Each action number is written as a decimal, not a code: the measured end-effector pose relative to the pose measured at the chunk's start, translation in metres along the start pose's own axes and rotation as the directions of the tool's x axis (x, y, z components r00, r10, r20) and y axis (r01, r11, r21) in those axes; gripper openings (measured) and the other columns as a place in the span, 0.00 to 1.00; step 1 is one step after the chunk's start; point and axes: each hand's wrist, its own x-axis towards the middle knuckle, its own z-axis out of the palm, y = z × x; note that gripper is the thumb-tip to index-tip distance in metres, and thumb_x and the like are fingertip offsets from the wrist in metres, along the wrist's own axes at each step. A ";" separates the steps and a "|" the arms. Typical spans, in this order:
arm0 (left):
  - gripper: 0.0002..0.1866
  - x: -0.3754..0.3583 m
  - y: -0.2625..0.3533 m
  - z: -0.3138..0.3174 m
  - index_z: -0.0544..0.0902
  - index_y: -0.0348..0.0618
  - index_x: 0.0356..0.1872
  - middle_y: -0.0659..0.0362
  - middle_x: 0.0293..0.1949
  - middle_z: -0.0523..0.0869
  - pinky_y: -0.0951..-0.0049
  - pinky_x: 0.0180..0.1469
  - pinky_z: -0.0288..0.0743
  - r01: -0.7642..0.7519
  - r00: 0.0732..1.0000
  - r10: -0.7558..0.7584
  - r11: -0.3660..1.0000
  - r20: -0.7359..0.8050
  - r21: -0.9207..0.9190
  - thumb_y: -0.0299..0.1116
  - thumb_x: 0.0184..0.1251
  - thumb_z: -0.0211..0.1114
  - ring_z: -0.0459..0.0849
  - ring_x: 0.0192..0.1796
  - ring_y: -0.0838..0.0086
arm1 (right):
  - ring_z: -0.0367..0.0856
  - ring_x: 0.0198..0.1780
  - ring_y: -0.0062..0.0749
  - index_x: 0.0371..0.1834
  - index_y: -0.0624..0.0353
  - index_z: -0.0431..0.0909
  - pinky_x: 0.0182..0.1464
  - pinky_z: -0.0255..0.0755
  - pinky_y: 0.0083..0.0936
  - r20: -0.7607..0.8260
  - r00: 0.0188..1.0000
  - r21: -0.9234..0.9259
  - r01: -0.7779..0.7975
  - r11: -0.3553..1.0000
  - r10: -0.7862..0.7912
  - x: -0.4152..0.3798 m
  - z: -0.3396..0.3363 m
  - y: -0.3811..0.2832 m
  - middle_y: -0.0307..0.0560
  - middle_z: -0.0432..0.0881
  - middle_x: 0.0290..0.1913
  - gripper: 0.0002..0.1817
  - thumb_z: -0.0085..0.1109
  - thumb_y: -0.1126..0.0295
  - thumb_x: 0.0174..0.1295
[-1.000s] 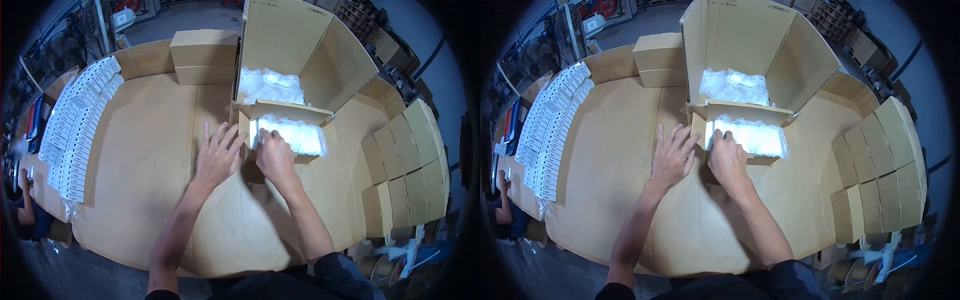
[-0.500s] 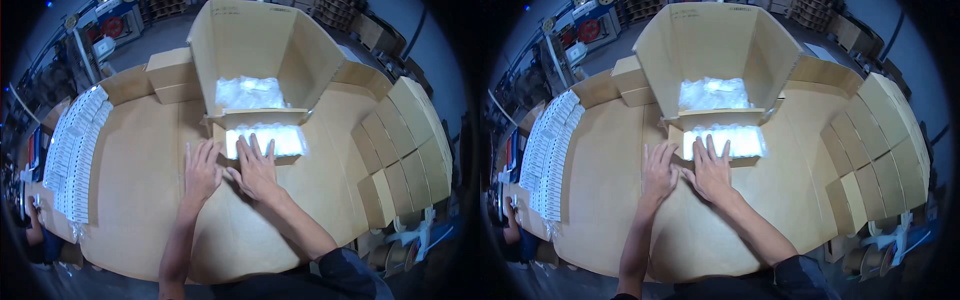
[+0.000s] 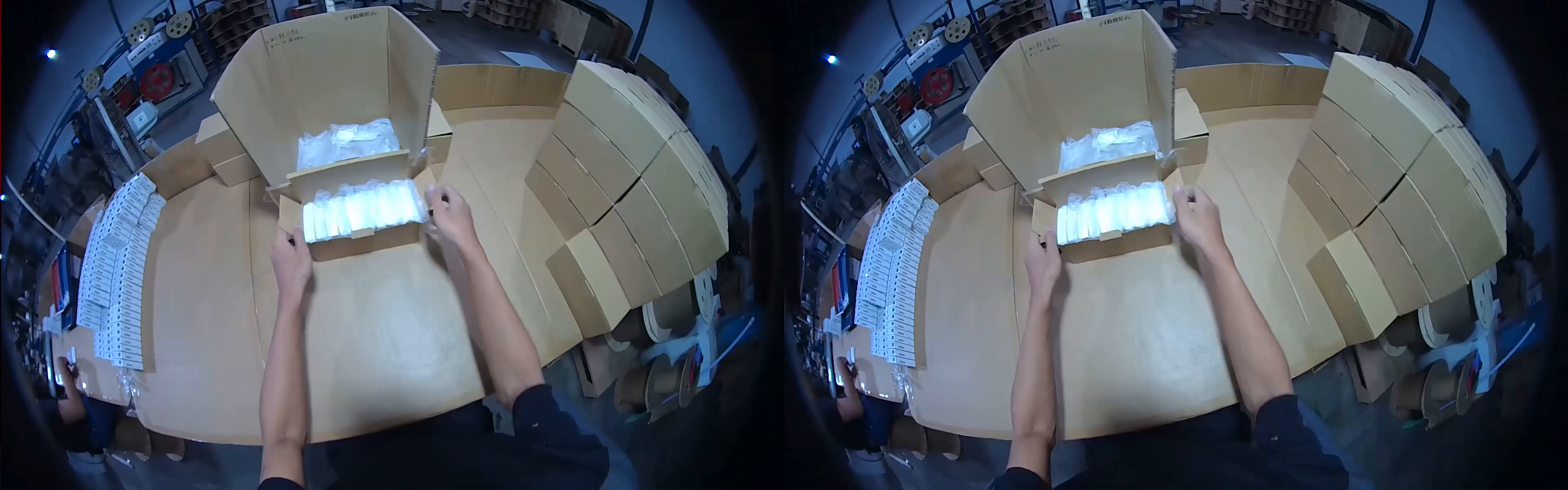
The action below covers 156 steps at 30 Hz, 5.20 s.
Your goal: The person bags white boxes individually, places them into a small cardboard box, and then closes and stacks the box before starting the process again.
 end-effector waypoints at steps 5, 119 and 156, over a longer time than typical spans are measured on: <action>0.16 -0.015 -0.009 -0.019 0.82 0.28 0.47 0.43 0.39 0.89 0.58 0.42 0.84 0.079 0.996 -0.083 0.993 0.035 0.089 0.35 0.78 0.59 0.91 0.38 0.59 | 0.90 0.40 0.52 0.37 0.69 0.79 0.47 0.79 0.48 0.209 0.972 -0.134 0.140 0.981 -0.111 0.012 -0.006 0.000 0.65 0.86 0.33 0.23 0.42 0.60 0.81; 0.20 -0.188 0.025 -0.058 0.88 0.51 0.62 0.66 0.67 0.85 0.31 0.82 0.39 -0.471 0.881 0.426 0.758 0.206 0.450 0.33 0.69 0.73 0.71 0.78 0.59 | 0.44 0.85 0.74 0.64 0.65 0.72 0.82 0.42 0.60 0.123 0.869 -0.004 0.483 0.875 -0.479 -0.191 -0.009 0.011 0.75 0.60 0.80 0.21 0.55 0.79 0.67; 0.07 -0.206 0.041 -0.018 0.88 0.40 0.30 0.49 0.72 0.72 0.42 0.81 0.48 -0.174 0.973 0.182 0.983 -0.145 0.065 0.31 0.62 0.76 0.57 0.81 0.43 | 0.50 0.82 0.67 0.28 0.60 0.85 0.80 0.48 0.59 0.101 0.881 0.007 0.465 0.885 -0.463 -0.192 0.021 0.000 0.56 0.69 0.78 0.06 0.71 0.72 0.59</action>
